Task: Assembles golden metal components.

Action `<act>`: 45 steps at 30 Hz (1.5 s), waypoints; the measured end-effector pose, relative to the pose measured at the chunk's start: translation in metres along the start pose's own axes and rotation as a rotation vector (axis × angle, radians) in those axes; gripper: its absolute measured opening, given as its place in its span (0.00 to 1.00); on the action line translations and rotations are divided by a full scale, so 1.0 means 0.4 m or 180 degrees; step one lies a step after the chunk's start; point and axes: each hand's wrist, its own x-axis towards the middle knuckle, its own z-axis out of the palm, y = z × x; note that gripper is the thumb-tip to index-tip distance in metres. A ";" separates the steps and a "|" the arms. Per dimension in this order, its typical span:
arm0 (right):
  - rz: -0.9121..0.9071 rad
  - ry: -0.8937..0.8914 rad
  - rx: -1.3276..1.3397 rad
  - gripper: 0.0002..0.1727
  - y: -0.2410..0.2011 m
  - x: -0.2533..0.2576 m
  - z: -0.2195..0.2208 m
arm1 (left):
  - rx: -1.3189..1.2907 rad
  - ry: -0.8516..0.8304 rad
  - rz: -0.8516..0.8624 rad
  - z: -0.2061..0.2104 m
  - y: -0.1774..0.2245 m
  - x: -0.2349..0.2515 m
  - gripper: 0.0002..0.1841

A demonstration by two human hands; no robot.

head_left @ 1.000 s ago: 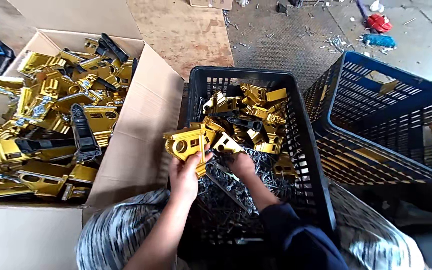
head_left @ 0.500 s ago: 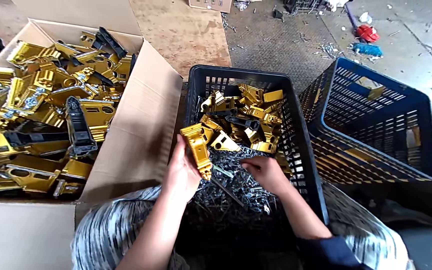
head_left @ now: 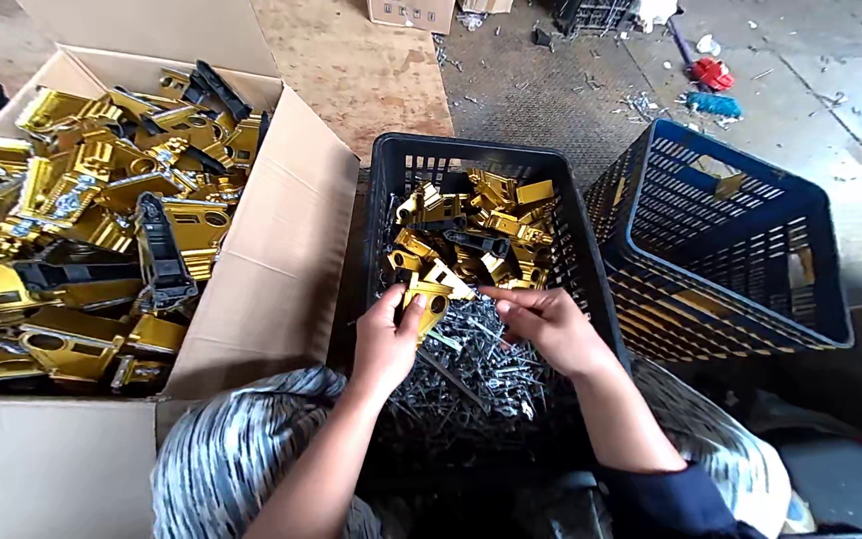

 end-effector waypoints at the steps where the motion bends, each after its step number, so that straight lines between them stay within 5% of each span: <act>1: -0.0023 0.0042 -0.0578 0.15 0.014 0.009 0.010 | 0.0003 -0.0021 -0.0027 0.001 -0.002 0.002 0.12; 4: -0.0389 0.0396 -0.1698 0.14 0.035 0.016 0.036 | 0.0029 -0.0092 -0.0012 0.001 0.002 0.002 0.13; 10: -0.1837 0.1269 -0.1502 0.05 0.002 0.019 0.069 | -0.0877 -0.0772 -0.0353 -0.004 0.009 -0.003 0.12; 15: -0.2244 0.1479 -0.1300 0.04 -0.002 0.034 0.122 | -0.1330 -0.1361 -0.0478 0.004 0.020 -0.021 0.11; 23: -0.2011 0.1436 -0.1039 0.05 -0.004 0.014 0.147 | -0.1515 -0.0992 -0.0160 0.039 0.002 -0.047 0.19; 31: -0.1714 0.1286 -0.1001 0.07 0.006 -0.005 0.140 | -0.0799 -0.0407 0.0148 0.049 -0.004 -0.039 0.14; 35: -0.1460 0.1073 -0.0854 0.16 -0.004 -0.019 0.115 | -0.0217 0.0197 0.0598 0.031 0.014 -0.027 0.15; 40: -0.0978 0.1246 -0.0226 0.14 0.000 -0.029 0.157 | -0.0185 0.0588 0.1446 0.054 -0.005 -0.030 0.12; 45: -0.0654 0.1549 0.0090 0.17 -0.003 -0.027 0.203 | -0.0239 0.0813 0.1719 0.055 -0.009 -0.027 0.10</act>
